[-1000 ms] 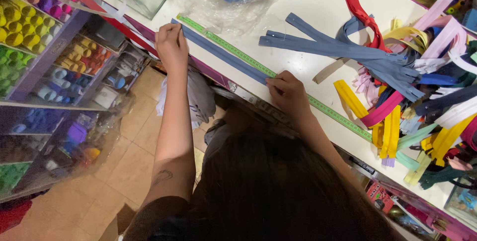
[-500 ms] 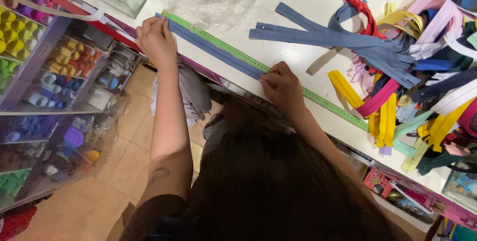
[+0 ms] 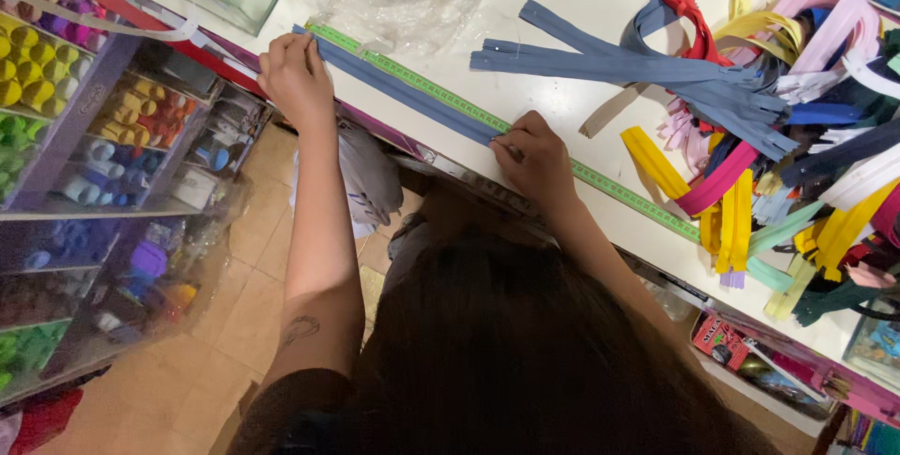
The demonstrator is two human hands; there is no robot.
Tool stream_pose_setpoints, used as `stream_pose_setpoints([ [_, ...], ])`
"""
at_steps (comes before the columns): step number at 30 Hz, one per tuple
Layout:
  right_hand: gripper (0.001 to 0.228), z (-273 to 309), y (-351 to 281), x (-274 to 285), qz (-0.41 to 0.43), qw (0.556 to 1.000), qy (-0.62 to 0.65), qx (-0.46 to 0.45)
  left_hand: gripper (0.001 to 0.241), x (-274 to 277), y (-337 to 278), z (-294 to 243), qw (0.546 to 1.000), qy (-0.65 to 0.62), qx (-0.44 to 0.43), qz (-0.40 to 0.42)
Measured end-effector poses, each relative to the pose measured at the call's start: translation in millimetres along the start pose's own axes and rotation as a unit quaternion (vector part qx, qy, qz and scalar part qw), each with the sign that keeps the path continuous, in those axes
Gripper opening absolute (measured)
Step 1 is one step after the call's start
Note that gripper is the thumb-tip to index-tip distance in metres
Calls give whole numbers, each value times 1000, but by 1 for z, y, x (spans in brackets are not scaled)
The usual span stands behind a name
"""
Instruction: The person picks up zippers from a large pile and measures each one against a tape measure fixed to a counter before placing them to the side.
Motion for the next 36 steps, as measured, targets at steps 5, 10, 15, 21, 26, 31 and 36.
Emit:
stream_pose_setpoints([
  [5, 12, 13, 1, 5, -13, 999, -8, 46, 23, 26, -3, -15, 999, -43, -24, 19],
  [10, 23, 20, 5, -16, 74, 981, -177, 35, 35, 38, -27, -29, 974, -152, -151, 76],
  [15, 23, -4, 6, -36, 58, 988, -140, -17, 52, 53, -40, -39, 948, -206, -214, 115],
  [21, 16, 1, 21, -69, 59, 995, -83, -24, 34, 37, -62, -61, 915, -281, -241, 158],
  [26, 16, 6, 33, -100, 81, 995, -62, 0, 29, 48, -62, -87, 858, -390, -264, 206],
  [31, 16, 25, 49, -117, 46, 997, -22, -53, 25, -6, -85, -59, 808, -491, -67, 319],
  [36, 25, 35, 68, -128, -61, 998, 33, -8, 20, 29, -22, -57, 798, -529, 30, 288],
])
Point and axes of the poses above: each hand's wrist, its own y-axis towards the middle knuckle, its own x-axis out of the back of the hand, z = x × y, the point moved 8 cm from there along y, towards the middle knuckle, and after that the axes turned 10 degrees about y, right-handed, at the moved point
